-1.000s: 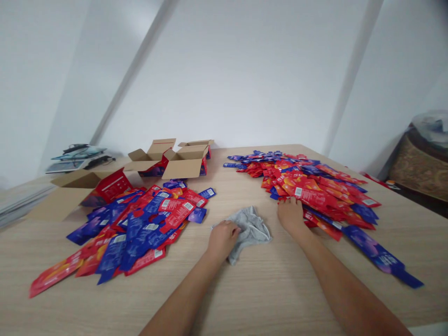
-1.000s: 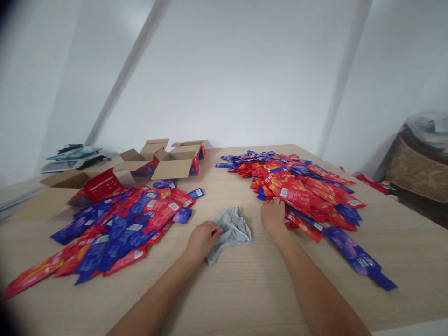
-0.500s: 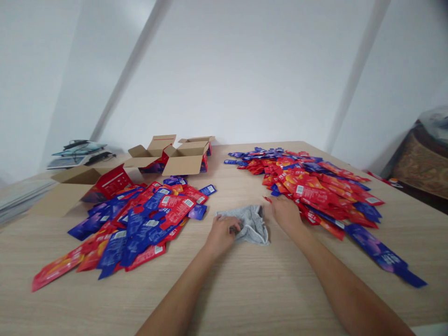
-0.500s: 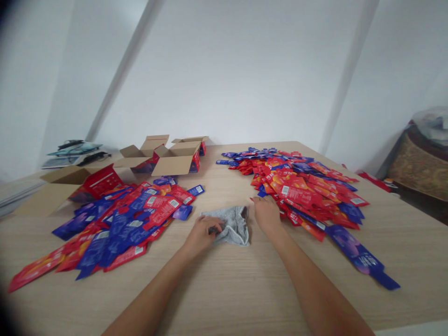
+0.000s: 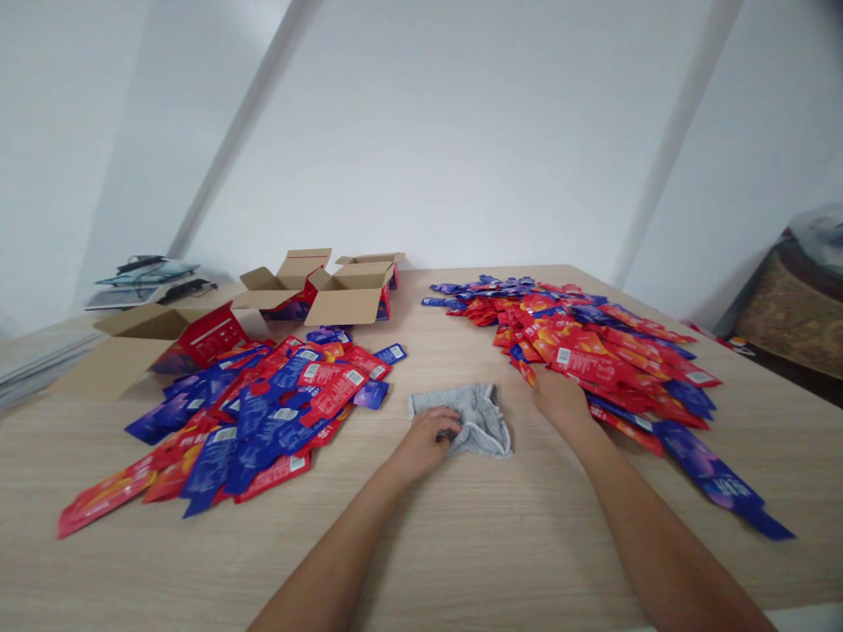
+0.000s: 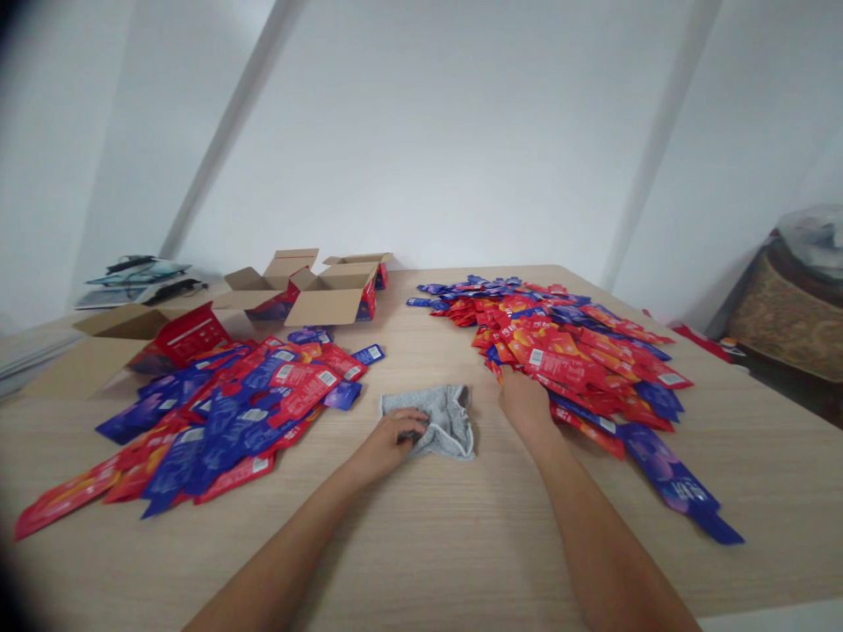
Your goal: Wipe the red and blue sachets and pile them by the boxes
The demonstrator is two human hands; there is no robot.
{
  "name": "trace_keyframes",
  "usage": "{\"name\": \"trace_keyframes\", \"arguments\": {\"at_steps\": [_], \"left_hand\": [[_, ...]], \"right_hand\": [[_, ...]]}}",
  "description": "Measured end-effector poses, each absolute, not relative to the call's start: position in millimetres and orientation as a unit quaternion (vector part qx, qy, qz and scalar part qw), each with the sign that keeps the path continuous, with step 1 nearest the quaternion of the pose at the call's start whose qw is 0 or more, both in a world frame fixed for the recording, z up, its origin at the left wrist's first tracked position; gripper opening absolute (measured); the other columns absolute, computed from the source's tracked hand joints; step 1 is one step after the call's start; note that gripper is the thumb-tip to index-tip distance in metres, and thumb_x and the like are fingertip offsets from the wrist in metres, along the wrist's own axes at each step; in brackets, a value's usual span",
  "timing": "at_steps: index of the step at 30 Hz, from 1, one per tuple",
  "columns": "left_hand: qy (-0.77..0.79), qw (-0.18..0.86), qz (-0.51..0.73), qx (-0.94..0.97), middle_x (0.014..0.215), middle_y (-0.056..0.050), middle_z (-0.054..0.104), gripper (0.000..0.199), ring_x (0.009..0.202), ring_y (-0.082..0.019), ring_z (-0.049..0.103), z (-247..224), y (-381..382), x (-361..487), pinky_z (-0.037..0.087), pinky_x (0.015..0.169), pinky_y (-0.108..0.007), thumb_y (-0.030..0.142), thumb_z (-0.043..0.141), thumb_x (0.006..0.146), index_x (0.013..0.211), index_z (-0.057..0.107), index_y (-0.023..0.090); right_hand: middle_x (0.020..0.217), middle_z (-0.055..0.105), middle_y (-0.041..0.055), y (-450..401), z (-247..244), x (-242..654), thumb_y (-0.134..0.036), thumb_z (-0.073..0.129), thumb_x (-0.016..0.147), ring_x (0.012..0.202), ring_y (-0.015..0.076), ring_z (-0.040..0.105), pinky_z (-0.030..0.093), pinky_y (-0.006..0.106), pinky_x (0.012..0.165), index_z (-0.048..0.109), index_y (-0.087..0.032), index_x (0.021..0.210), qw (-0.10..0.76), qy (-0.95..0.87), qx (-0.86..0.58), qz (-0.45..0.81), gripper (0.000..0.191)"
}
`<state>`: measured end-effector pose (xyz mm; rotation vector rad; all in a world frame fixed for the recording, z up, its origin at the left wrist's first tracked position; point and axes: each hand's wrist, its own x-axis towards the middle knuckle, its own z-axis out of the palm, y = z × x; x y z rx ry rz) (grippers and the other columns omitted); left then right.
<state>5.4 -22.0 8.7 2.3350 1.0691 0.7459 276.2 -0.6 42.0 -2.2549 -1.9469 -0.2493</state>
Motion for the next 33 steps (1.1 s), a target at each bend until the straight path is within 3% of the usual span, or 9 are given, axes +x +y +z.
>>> {"name": "trace_keyframes", "arguments": {"at_steps": [4, 8, 14, 19, 22, 26, 30, 33], "left_hand": [[0.384, 0.224, 0.278, 0.852, 0.113, -0.001, 0.066, 0.04, 0.113, -0.018, 0.054, 6.4, -21.3, 5.8, 0.038, 0.102, -0.034, -0.001, 0.05, 0.065, 0.089, 0.069, 0.025], [0.381, 0.22, 0.278, 0.854, 0.114, -0.002, 0.065, 0.041, 0.113, -0.018, 0.055, 6.8, -22.4, 6.2, 0.038, 0.101, -0.033, -0.001, 0.048, 0.065, 0.09, 0.07, 0.024], [0.388, 0.215, 0.262, 0.857, 0.12, -0.002, 0.063, 0.043, 0.117, -0.018, 0.051, 9.0, -25.3, 6.0, 0.036, 0.103, -0.036, 0.001, 0.049, 0.068, 0.096, 0.07, 0.026], [0.404, 0.226, 0.223, 0.858, 0.128, -0.001, 0.058, 0.043, 0.128, -0.021, 0.042, 9.4, -27.3, 5.4, 0.024, 0.109, -0.046, 0.003, 0.048, 0.073, 0.098, 0.07, 0.03], [0.415, 0.25, 0.205, 0.851, 0.13, -0.001, 0.056, 0.043, 0.131, -0.022, 0.038, 10.6, -27.6, 4.0, 0.017, 0.11, -0.052, 0.003, 0.047, 0.073, 0.097, 0.07, 0.03], [0.403, 0.297, 0.216, 0.838, 0.128, 0.0, 0.058, 0.039, 0.131, -0.024, 0.037, 15.3, -27.2, 2.3, 0.014, 0.11, -0.053, 0.004, 0.047, 0.073, 0.089, 0.072, 0.03], [0.388, 0.369, 0.282, 0.796, 0.121, 0.0, 0.063, 0.034, 0.125, -0.022, 0.046, 19.2, -24.5, 0.8, 0.026, 0.108, -0.047, 0.006, 0.044, 0.074, 0.079, 0.073, 0.025], [0.415, 0.383, 0.347, 0.748, 0.114, -0.004, 0.066, 0.032, 0.111, -0.02, 0.057, 16.6, -19.4, -1.6, 0.04, 0.1, -0.04, 0.008, 0.044, 0.078, 0.091, 0.07, 0.021]], "right_hand": [[0.102, 0.068, 0.014, 5.0, 40.3, 278.4, -0.02, 0.033, 0.093, 0.087, 0.0214, 0.064, 0.044, 0.03, 0.074, 0.053, -0.016, 0.125, 0.128, -0.651, -0.741, -0.105, 0.037], [0.109, 0.065, 0.0111, 7.3, 41.6, 274.1, -0.025, 0.034, 0.094, 0.102, 0.0215, 0.056, 0.039, 0.031, 0.089, 0.064, -0.017, 0.106, 0.218, -0.693, -0.677, -0.117, 0.033], [0.107, 0.064, 0.0125, 6.1, 46.5, 271.3, -0.027, 0.029, 0.096, 0.103, 0.0225, 0.053, 0.035, 0.033, 0.094, 0.06, -0.013, 0.105, 0.319, -0.691, -0.637, -0.12, 0.035], [0.117, 0.061, 0.013, 7.7, 33.8, 260.7, -0.036, 0.04, 0.092, 0.11, 0.0241, 0.051, 0.033, 0.034, 0.096, 0.053, -0.014, 0.122, 0.198, -0.763, -0.611, -0.071, 0.039], [0.122, 0.059, 0.0151, 9.0, 24.0, 255.0, -0.033, 0.049, 0.087, 0.116, 0.0254, 0.048, 0.033, 0.034, 0.097, 0.045, -0.012, 0.132, 0.095, -0.772, -0.627, -0.047, 0.05], [0.13, 0.051, 0.021, 7.7, 20.6, 250.1, -0.031, 0.053, 0.084, 0.119, 0.0277, 0.046, 0.033, 0.035, 0.096, 0.036, -0.007, 0.139, 0.037, -0.76, -0.647, -0.037, 0.062], [0.125, 0.052, 0.0242, 6.7, 20.6, 244.8, -0.033, 0.059, 0.08, 0.118, 0.0312, 0.046, 0.033, 0.039, 0.096, 0.032, -0.005, 0.14, 0.022, -0.744, -0.667, -0.033, 0.072], [0.127, 0.051, 0.0218, 9.1, 16.7, 246.0, -0.032, 0.06, 0.078, 0.12, 0.031, 0.044, 0.032, 0.04, 0.098, 0.036, -0.008, 0.139, 0.075, -0.74, -0.668, -0.009, 0.07]]}}
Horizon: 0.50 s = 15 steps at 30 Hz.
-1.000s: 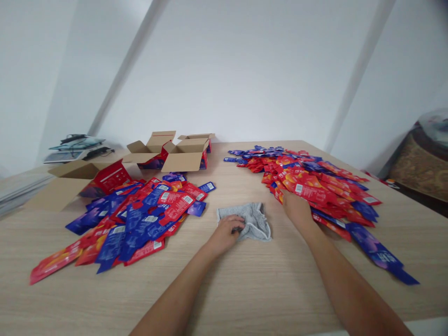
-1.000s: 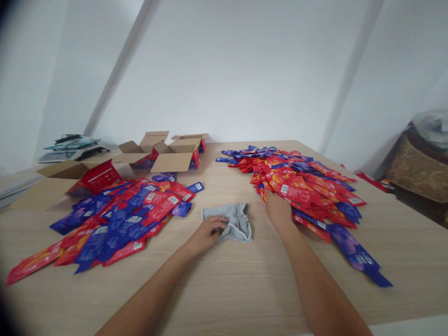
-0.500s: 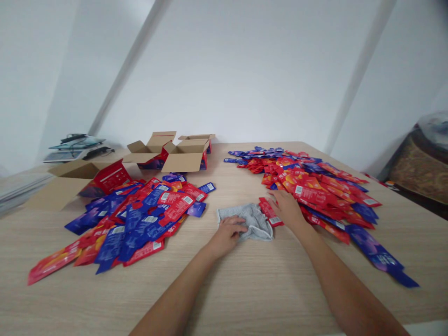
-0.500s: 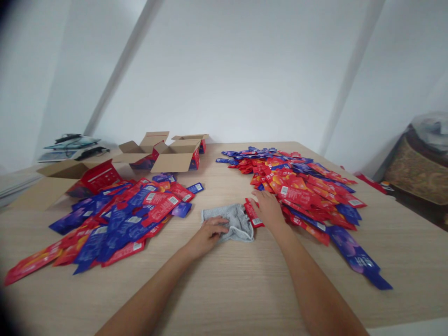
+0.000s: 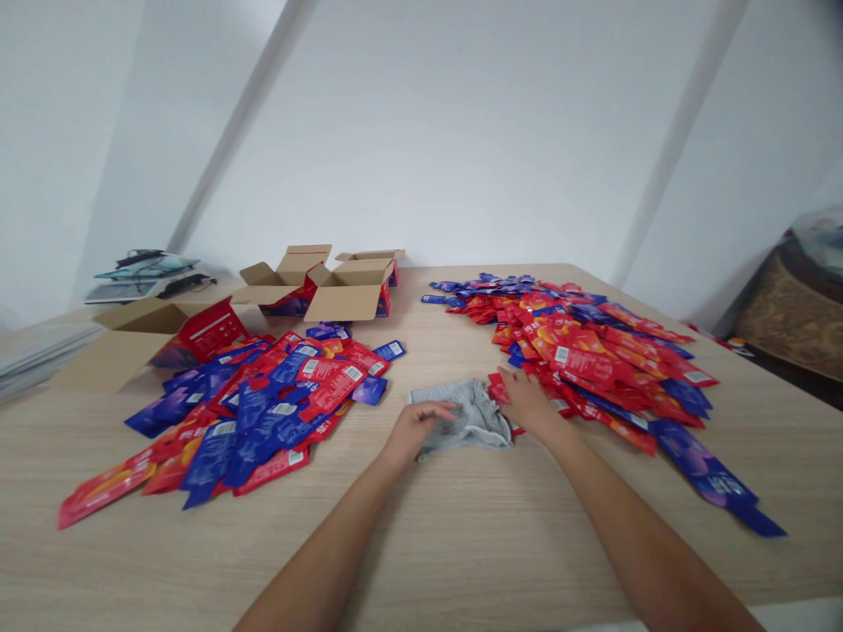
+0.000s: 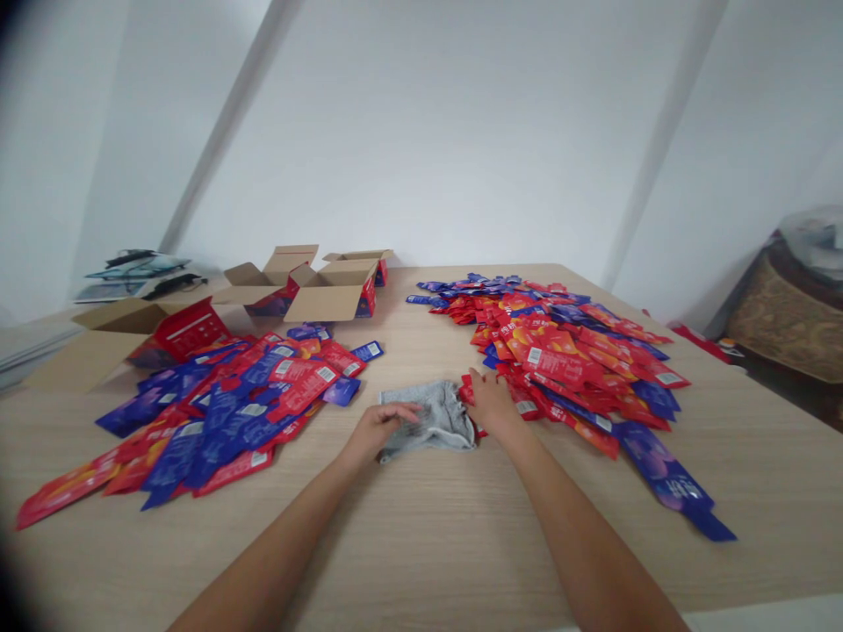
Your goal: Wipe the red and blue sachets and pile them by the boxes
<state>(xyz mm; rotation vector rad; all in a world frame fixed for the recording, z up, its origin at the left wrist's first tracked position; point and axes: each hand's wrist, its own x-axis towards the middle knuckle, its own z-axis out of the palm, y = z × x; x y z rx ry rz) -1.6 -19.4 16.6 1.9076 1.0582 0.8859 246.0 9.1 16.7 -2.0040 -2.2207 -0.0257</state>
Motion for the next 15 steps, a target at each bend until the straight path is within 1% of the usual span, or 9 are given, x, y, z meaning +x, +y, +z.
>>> {"name": "trace_keyframes", "arguments": {"at_steps": [1, 3, 5, 7, 9, 12, 15], "left_hand": [[0.432, 0.37, 0.358, 0.741, 0.114, -0.005, 0.066, 0.033, 0.109, -0.02, 0.058, 14.6, -17.5, -2.5, 0.042, 0.098, -0.039, 0.01, 0.046, 0.078, 0.1, 0.068, 0.021], [0.46, 0.318, 0.351, 0.751, 0.119, -0.006, 0.063, 0.037, 0.111, -0.021, 0.056, 9.9, -14.6, -3.9, 0.041, 0.099, -0.039, 0.015, 0.054, 0.079, 0.115, 0.061, 0.021], [0.466, 0.255, 0.314, 0.787, 0.127, -0.008, 0.057, 0.046, 0.119, -0.023, 0.05, 5.4, -14.0, -3.8, 0.036, 0.104, -0.041, 0.023, 0.063, 0.077, 0.122, 0.056, 0.022], [0.456, 0.204, 0.264, 0.825, 0.135, -0.01, 0.05, 0.052, 0.127, -0.025, 0.042, 2.9, -16.3, -1.8, 0.03, 0.108, -0.043, 0.032, 0.066, 0.077, 0.126, 0.053, 0.02], [0.447, 0.176, 0.221, 0.848, 0.141, -0.012, 0.043, 0.056, 0.132, -0.026, 0.036, 3.0, -20.4, 1.5, 0.026, 0.11, -0.044, 0.04, 0.063, 0.08, 0.13, 0.049, 0.019], [0.444, 0.157, 0.179, 0.864, 0.145, -0.013, 0.038, 0.063, 0.135, -0.026, 0.03, 6.6, -26.7, 6.1, 0.022, 0.111, -0.046, 0.048, 0.059, 0.082, 0.135, 0.044, 0.018], [0.452, 0.15, 0.155, 0.865, 0.147, -0.014, 0.034, 0.067, 0.137, -0.027, 0.026, 9.7, -30.3, 8.4, 0.018, 0.112, -0.046, 0.051, 0.058, 0.082, 0.137, 0.041, 0.016]], "right_hand": [[0.127, 0.05, 0.0199, 10.4, 14.9, 248.0, -0.032, 0.06, 0.078, 0.119, 0.0294, 0.045, 0.033, 0.039, 0.097, 0.038, -0.01, 0.138, 0.11, -0.735, -0.669, 0.012, 0.068], [0.124, 0.052, 0.015, 13.1, 11.6, 253.8, -0.029, 0.058, 0.079, 0.111, 0.0235, 0.052, 0.039, 0.034, 0.093, 0.04, -0.016, 0.137, 0.195, -0.716, -0.667, 0.074, 0.062], [0.117, 0.056, 0.0103, 15.9, 9.5, 260.7, -0.022, 0.054, 0.079, 0.096, 0.0168, 0.059, 0.045, 0.029, 0.084, 0.039, -0.02, 0.137, 0.278, -0.684, -0.66, 0.138, 0.06], [0.11, 0.059, 0.0081, 18.6, 9.2, 267.2, -0.015, 0.05, 0.079, 0.084, 0.0135, 0.061, 0.047, 0.027, 0.077, 0.039, -0.02, 0.137, 0.338, -0.65, -0.659, 0.172, 0.06], [0.105, 0.062, 0.008, 20.4, 11.1, 272.4, -0.012, 0.048, 0.078, 0.081, 0.0136, 0.062, 0.048, 0.027, 0.076, 0.041, -0.018, 0.135, 0.367, -0.629, -0.664, 0.169, 0.058], [0.096, 0.065, 0.0082, 19.4, 19.9, 278.5, -0.01, 0.044, 0.079, 0.084, 0.0163, 0.061, 0.047, 0.03, 0.079, 0.043, -0.014, 0.132, 0.386, -0.628, -0.662, 0.136, 0.054], [0.098, 0.064, 0.0107, 13.0, 36.9, 283.1, -0.013, 0.04, 0.082, 0.089, 0.0199, 0.06, 0.046, 0.034, 0.083, 0.045, -0.012, 0.13, 0.435, -0.624, -0.646, 0.061, 0.049]]}}
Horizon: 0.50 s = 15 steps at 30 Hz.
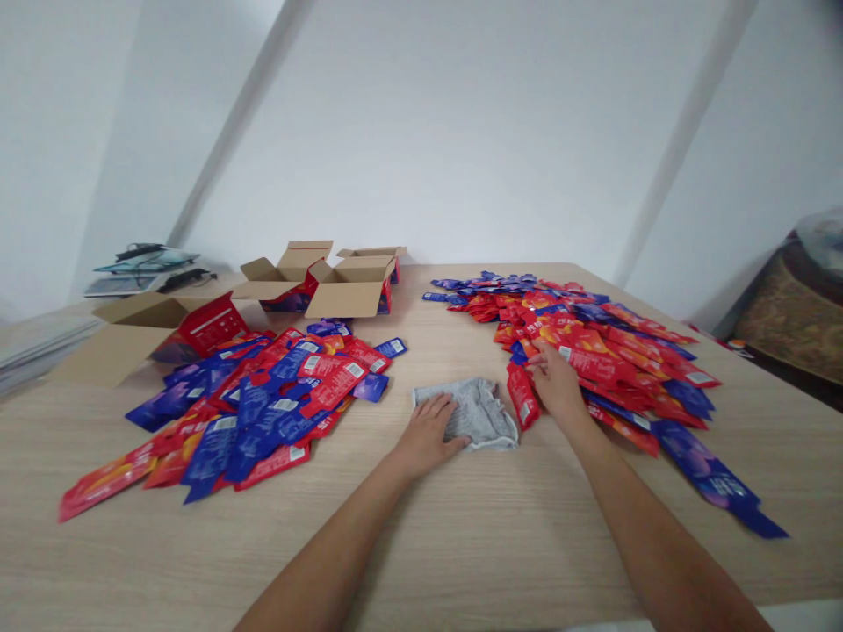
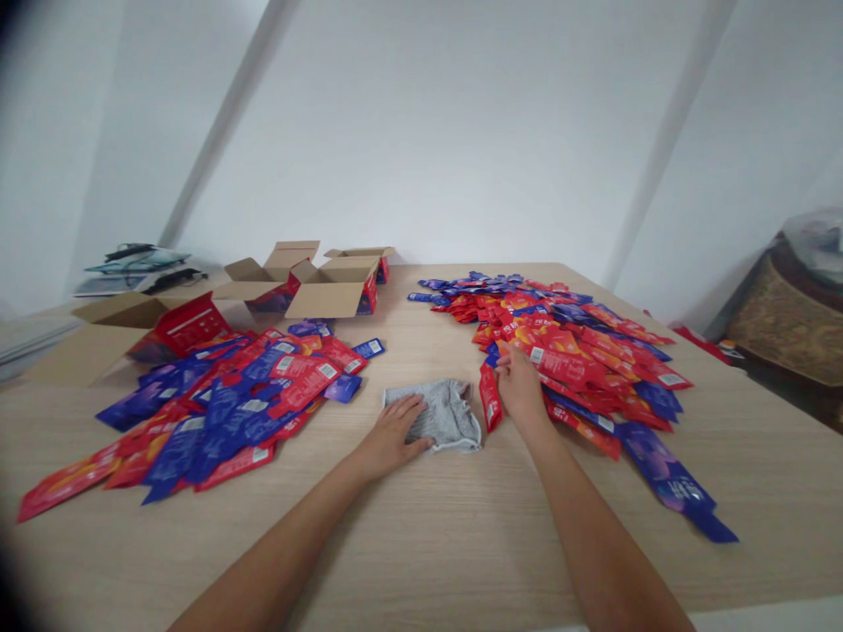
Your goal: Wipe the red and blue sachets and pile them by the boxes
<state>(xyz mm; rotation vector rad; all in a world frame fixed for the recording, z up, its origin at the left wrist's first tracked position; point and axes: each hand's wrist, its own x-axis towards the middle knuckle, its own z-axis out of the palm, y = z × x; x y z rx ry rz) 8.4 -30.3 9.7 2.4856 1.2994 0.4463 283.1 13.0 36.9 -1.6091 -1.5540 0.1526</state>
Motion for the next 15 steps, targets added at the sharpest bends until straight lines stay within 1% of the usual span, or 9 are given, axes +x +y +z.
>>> {"name": "trace_keyframes", "arguments": {"at_steps": [3, 4, 5, 7, 9, 11, 13, 15], "left_hand": [[0.452, 0.151, 0.153, 0.866, 0.148, -0.014, 0.032, 0.068, 0.138, -0.026, 0.023, 10.3, -31.0, 9.4, 0.016, 0.112, -0.045, 0.052, 0.056, 0.083, 0.138, 0.039, 0.014], [0.45, 0.151, 0.154, 0.866, 0.148, -0.014, 0.032, 0.068, 0.138, -0.026, 0.023, 10.2, -30.9, 9.7, 0.016, 0.113, -0.044, 0.051, 0.056, 0.083, 0.138, 0.039, 0.014], [0.449, 0.152, 0.156, 0.867, 0.148, -0.014, 0.032, 0.068, 0.138, -0.026, 0.022, 10.1, -30.7, 10.1, 0.016, 0.113, -0.045, 0.051, 0.056, 0.083, 0.138, 0.039, 0.014], [0.45, 0.154, 0.156, 0.866, 0.148, -0.014, 0.032, 0.069, 0.138, -0.026, 0.023, 9.8, -30.5, 10.7, 0.016, 0.113, -0.045, 0.052, 0.056, 0.083, 0.138, 0.039, 0.015], [0.453, 0.154, 0.154, 0.864, 0.148, -0.014, 0.032, 0.068, 0.138, -0.026, 0.023, 9.4, -30.5, 11.0, 0.016, 0.113, -0.045, 0.052, 0.055, 0.083, 0.138, 0.039, 0.015], [0.453, 0.151, 0.153, 0.865, 0.148, -0.013, 0.031, 0.068, 0.138, -0.026, 0.022, 8.7, -30.8, 11.1, 0.016, 0.113, -0.045, 0.052, 0.054, 0.084, 0.138, 0.039, 0.015], [0.452, 0.145, 0.15, 0.867, 0.149, -0.013, 0.03, 0.067, 0.139, -0.026, 0.021, 7.9, -31.1, 10.9, 0.015, 0.113, -0.045, 0.052, 0.053, 0.085, 0.138, 0.038, 0.015], [0.45, 0.137, 0.147, 0.87, 0.149, -0.013, 0.03, 0.067, 0.139, -0.026, 0.021, 7.1, -31.1, 10.4, 0.015, 0.113, -0.045, 0.053, 0.051, 0.085, 0.139, 0.038, 0.014]], "right_hand": [[0.113, 0.058, 0.0152, 5.2, 53.5, 284.0, -0.018, 0.035, 0.087, 0.101, 0.0232, 0.055, 0.042, 0.039, 0.089, 0.041, -0.012, 0.133, 0.472, -0.608, -0.637, -0.04, 0.047], [0.117, 0.056, 0.0163, 3.1, 56.3, 282.6, -0.02, 0.033, 0.089, 0.105, 0.0241, 0.053, 0.041, 0.04, 0.092, 0.041, -0.012, 0.134, 0.461, -0.612, -0.639, -0.064, 0.046], [0.12, 0.054, 0.017, 1.3, 57.1, 280.2, -0.022, 0.033, 0.09, 0.109, 0.0248, 0.051, 0.039, 0.04, 0.094, 0.041, -0.012, 0.133, 0.434, -0.623, -0.646, -0.08, 0.045], [0.119, 0.055, 0.0186, -1.4, 52.7, 272.6, -0.027, 0.037, 0.09, 0.111, 0.0266, 0.049, 0.037, 0.039, 0.095, 0.046, -0.009, 0.129, 0.323, -0.665, -0.668, -0.084, 0.044], [0.116, 0.057, 0.0207, -3.1, 43.4, 263.0, -0.034, 0.046, 0.087, 0.108, 0.0295, 0.051, 0.038, 0.04, 0.091, 0.051, -0.007, 0.123, 0.174, -0.697, -0.692, -0.065, 0.045], [0.114, 0.058, 0.0225, -3.9, 34.6, 254.5, -0.037, 0.051, 0.085, 0.106, 0.0315, 0.052, 0.039, 0.04, 0.087, 0.052, -0.006, 0.123, 0.061, -0.703, -0.707, -0.049, 0.049], [0.116, 0.058, 0.0234, -3.9, 30.4, 249.2, -0.039, 0.051, 0.084, 0.107, 0.0324, 0.052, 0.039, 0.04, 0.085, 0.049, -0.006, 0.126, 0.014, -0.7, -0.712, -0.047, 0.053], [0.114, 0.058, 0.0239, -3.7, 31.1, 246.8, -0.04, 0.049, 0.085, 0.107, 0.0323, 0.052, 0.04, 0.039, 0.084, 0.048, -0.005, 0.127, 0.004, -0.704, -0.709, -0.048, 0.054]]}}
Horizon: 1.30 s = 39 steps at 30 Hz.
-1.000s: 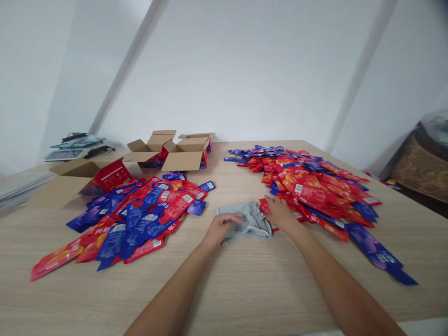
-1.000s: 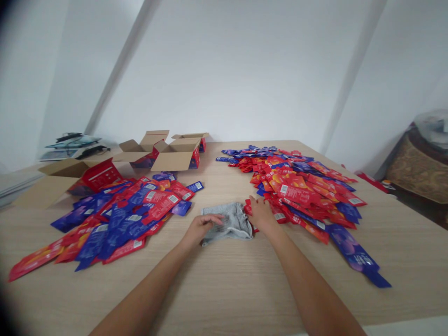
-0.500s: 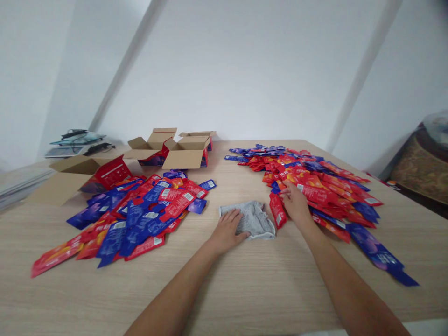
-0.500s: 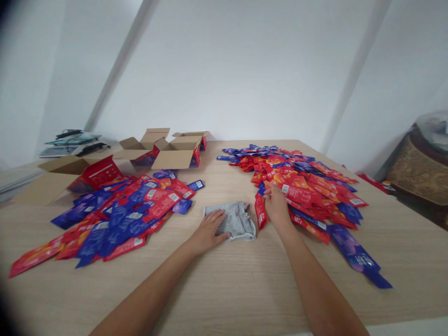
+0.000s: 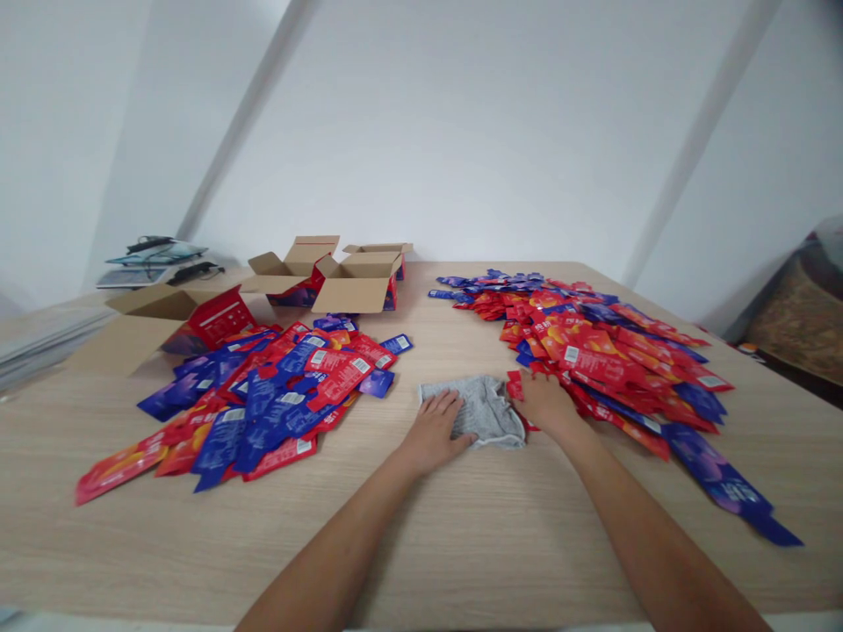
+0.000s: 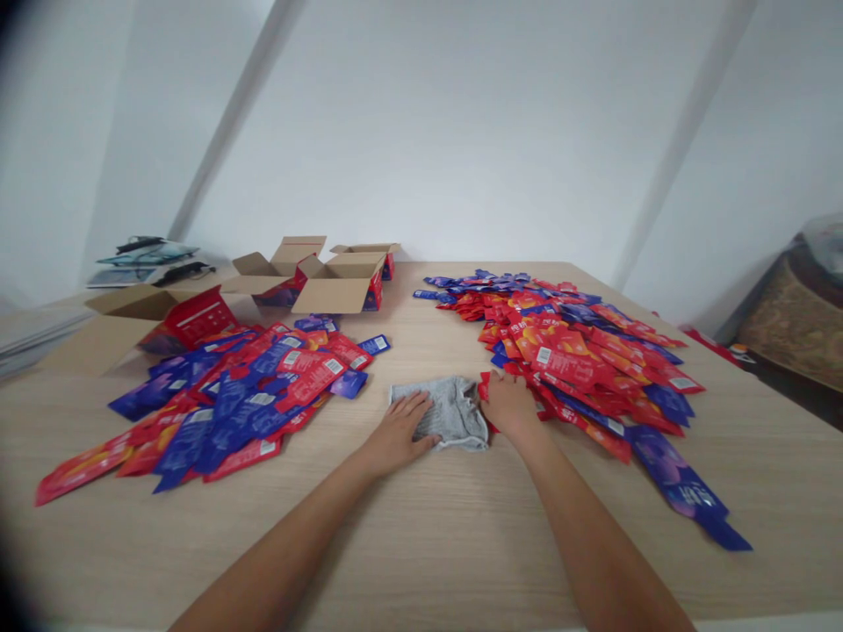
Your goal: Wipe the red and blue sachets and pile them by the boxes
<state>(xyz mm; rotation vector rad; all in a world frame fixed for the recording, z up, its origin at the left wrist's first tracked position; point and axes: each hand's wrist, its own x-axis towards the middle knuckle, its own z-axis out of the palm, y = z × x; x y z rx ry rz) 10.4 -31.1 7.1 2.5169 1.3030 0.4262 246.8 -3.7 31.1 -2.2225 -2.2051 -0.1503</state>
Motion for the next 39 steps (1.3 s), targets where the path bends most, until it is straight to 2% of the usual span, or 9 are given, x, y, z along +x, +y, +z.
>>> {"name": "trace_keyframes", "arguments": {"at_steps": [3, 8, 15, 19, 22, 24, 27, 33, 39], "left_hand": [[0.449, 0.127, 0.142, 0.873, 0.149, -0.012, 0.029, 0.067, 0.139, -0.024, 0.02, 6.3, -30.7, 9.5, 0.015, 0.113, -0.044, 0.055, 0.048, 0.087, 0.14, 0.036, 0.016], [0.45, 0.116, 0.137, 0.875, 0.15, -0.01, 0.029, 0.066, 0.139, -0.023, 0.02, 5.3, -30.0, 8.2, 0.016, 0.114, -0.042, 0.056, 0.045, 0.088, 0.14, 0.036, 0.016], [0.449, 0.112, 0.133, 0.876, 0.15, -0.011, 0.029, 0.067, 0.139, -0.024, 0.02, 4.8, -30.1, 7.8, 0.016, 0.114, -0.042, 0.055, 0.045, 0.088, 0.14, 0.036, 0.014], [0.448, 0.109, 0.138, 0.876, 0.149, -0.011, 0.03, 0.066, 0.139, -0.024, 0.02, 4.8, -28.9, 12.3, 0.015, 0.114, -0.044, 0.055, 0.044, 0.088, 0.14, 0.034, 0.015], [0.454, 0.113, 0.155, 0.87, 0.149, -0.014, 0.031, 0.073, 0.139, -0.025, 0.022, 4.0, -28.0, 18.1, 0.018, 0.113, -0.043, 0.054, 0.046, 0.086, 0.142, 0.028, 0.012], [0.477, 0.111, 0.169, 0.855, 0.148, -0.018, 0.03, 0.082, 0.138, -0.026, 0.023, 2.7, -27.3, 21.1, 0.021, 0.112, -0.042, 0.056, 0.05, 0.083, 0.143, 0.023, 0.007], [0.515, 0.083, 0.17, 0.836, 0.148, -0.022, 0.028, 0.09, 0.139, -0.03, 0.02, -0.4, -26.1, 21.6, 0.02, 0.112, -0.045, 0.062, 0.05, 0.078, 0.142, 0.024, 0.004], [0.503, 0.048, 0.11, 0.856, 0.149, -0.021, 0.025, 0.098, 0.14, -0.032, 0.014, -3.2, -23.8, 15.6, 0.012, 0.113, -0.047, 0.076, 0.039, 0.076, 0.143, 0.023, 0.006], [0.502, 0.032, 0.074, 0.861, 0.15, -0.023, 0.021, 0.103, 0.14, -0.033, 0.012, 3.0, -26.8, 16.1, 0.008, 0.113, -0.047, 0.08, 0.027, 0.077, 0.144, 0.02, 0.002]], "right_hand": [[0.106, 0.062, 0.0241, -5.1, 35.9, 242.8, -0.036, 0.047, 0.086, 0.102, 0.0317, 0.057, 0.041, 0.038, 0.081, 0.055, -0.002, 0.116, -0.003, -0.716, -0.696, -0.06, 0.046], [0.093, 0.066, 0.0222, -9.7, 37.0, 228.4, -0.012, 0.039, 0.086, 0.092, 0.027, 0.063, 0.044, 0.033, 0.075, 0.062, -0.003, 0.101, -0.014, -0.726, -0.684, -0.076, 0.028], [0.102, 0.065, 0.0195, -10.3, 43.4, 247.3, -0.004, 0.036, 0.084, 0.098, 0.026, 0.061, 0.047, 0.032, 0.076, 0.054, -0.008, 0.119, 0.056, -0.681, -0.724, -0.096, 0.04], [0.106, 0.064, 0.0192, -10.9, 60.6, 263.0, -0.018, 0.04, 0.087, 0.097, 0.0271, 0.062, 0.048, 0.038, 0.081, 0.036, -0.008, 0.136, 0.272, -0.631, -0.724, -0.06, 0.05], [0.126, 0.054, 0.0166, -8.4, 58.0, 247.6, -0.032, 0.041, 0.089, 0.114, 0.0243, 0.053, 0.043, 0.039, 0.094, 0.028, -0.014, 0.142, 0.484, -0.612, -0.625, 0.017, 0.057], [0.135, 0.049, 0.0128, -5.3, 43.7, 226.6, -0.035, 0.04, 0.088, 0.122, 0.0217, 0.047, 0.039, 0.039, 0.099, 0.028, -0.018, 0.142, 0.538, -0.625, -0.558, 0.096, 0.058], [0.134, 0.049, 0.0147, -1.1, 14.1, 196.8, -0.033, 0.038, 0.087, 0.125, 0.022, 0.044, 0.038, 0.04, 0.102, 0.028, -0.014, 0.142, 0.475, -0.669, -0.553, 0.147, 0.059], [0.146, 0.035, 0.0175, -6.5, -9.3, 177.7, -0.034, 0.027, 0.092, 0.137, 0.0241, 0.024, 0.023, 0.041, 0.111, 0.04, -0.003, 0.137, 0.209, -0.796, -0.568, 0.029, 0.056], [0.15, 0.029, 0.0104, -12.6, 0.2, 177.0, -0.036, 0.019, 0.095, 0.138, 0.0192, 0.024, 0.021, 0.038, 0.111, 0.033, -0.011, 0.143, 0.096, -0.835, -0.541, 0.019, 0.056]]}}
